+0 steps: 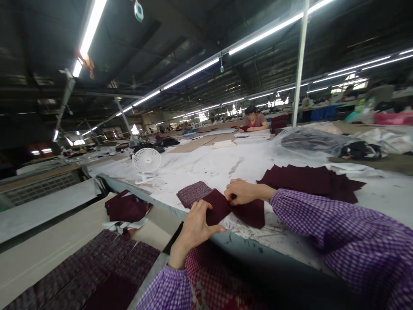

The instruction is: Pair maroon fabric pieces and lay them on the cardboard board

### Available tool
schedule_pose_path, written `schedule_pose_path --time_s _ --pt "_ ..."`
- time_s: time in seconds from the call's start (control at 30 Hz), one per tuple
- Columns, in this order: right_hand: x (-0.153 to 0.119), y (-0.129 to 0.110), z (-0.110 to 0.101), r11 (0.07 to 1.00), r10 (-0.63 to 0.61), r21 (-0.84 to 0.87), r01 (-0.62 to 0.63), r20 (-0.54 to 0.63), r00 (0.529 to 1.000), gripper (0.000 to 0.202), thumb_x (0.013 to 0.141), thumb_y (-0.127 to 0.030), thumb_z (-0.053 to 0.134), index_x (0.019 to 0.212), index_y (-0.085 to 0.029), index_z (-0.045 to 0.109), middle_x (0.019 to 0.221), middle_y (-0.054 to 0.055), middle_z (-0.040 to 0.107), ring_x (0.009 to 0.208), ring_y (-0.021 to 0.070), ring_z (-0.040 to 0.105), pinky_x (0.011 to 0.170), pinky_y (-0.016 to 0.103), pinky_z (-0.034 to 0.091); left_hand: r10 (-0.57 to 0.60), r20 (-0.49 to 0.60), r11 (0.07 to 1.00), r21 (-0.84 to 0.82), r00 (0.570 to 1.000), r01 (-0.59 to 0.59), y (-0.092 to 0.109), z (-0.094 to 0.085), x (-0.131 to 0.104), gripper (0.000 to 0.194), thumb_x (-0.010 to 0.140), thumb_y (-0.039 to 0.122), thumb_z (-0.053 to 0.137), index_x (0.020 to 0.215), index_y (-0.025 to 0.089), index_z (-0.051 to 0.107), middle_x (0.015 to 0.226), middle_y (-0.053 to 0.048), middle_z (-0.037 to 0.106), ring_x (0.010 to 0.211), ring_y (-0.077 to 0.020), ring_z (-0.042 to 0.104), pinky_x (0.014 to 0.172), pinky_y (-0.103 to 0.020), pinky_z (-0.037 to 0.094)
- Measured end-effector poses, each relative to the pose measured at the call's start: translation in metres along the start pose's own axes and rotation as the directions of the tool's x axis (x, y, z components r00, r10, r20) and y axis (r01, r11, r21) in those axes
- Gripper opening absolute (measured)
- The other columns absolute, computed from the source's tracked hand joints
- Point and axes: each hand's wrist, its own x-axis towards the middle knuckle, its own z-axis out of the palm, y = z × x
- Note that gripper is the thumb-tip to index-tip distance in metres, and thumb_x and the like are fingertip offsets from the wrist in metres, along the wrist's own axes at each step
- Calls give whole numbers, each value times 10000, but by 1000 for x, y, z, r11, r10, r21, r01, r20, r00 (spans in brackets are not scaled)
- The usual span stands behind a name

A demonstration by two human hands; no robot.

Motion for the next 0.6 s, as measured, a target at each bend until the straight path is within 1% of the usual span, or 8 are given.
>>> schedule_pose_path --time_s 0.1,0.17,0.23,0.3,0.4,0.5,0.53,0.6 --pt "-5 15 -2 1000 4 0 -4 -63 998 250 717 -105 546 906 -199 679 915 42 675 954 197 542 799 273 386 27 33 1000 9 999 -28 1 -4 0 521 635 530 737 978 185 550 983 -54 549 934 -238 494 818 -372 410" --pt "-12 28 -10 1000 27 -9 -28 -110 994 298 719 -64 487 923 -176 672 919 67 671 955 201 547 793 278 389 25 67 999 -31 997 -23 -2 -8 0 463 645 477 754 979 202 588 1006 -49 562 953 -233 504 831 -359 410" --pt "-21 43 -22 993 113 -26 -119 -169 979 290 730 -71 464 911 -168 668 923 85 666 933 209 559 776 284 389 8 99 995 -103 995 2 -5 -13 2 365 685 436 738 957 219 626 1020 -43 579 969 -222 522 844 -340 411" --pt "-32 60 -37 962 256 -41 -270 -210 944 232 759 -139 481 893 -182 666 904 84 667 873 212 574 732 284 388 -6 114 985 -173 993 26 -8 -16 5 266 749 416 686 925 220 650 1009 -40 598 964 -206 546 846 -320 415" --pt "-54 89 -56 848 514 -19 -529 -213 831 185 794 -304 537 884 -203 663 889 79 672 823 215 581 712 300 376 -16 89 984 -175 996 31 -8 -15 9 202 837 385 587 883 203 661 957 -42 620 933 -194 566 839 -312 416" --pt "-80 120 -65 659 739 18 -752 -205 642 231 756 -335 616 892 -157 673 929 148 666 858 259 590 756 378 367 -25 59 998 -63 998 29 -1 -12 9 200 837 384 579 882 204 656 946 -42 624 925 -210 554 832 -331 411" --pt "-89 129 -63 592 790 23 -805 -213 575 242 741 -319 638 884 -127 677 934 183 659 868 279 592 765 413 361 -26 57 999 -24 998 27 2 -11 9 203 823 389 594 889 205 651 951 -42 622 923 -217 547 826 -337 411" --pt "-104 145 -54 512 830 30 -859 -276 485 271 726 -309 664 850 -69 682 924 248 643 884 316 593 768 473 349 -21 59 999 48 998 18 8 -10 7 200 808 382 611 892 202 639 952 -43 618 920 -225 536 819 -343 411"
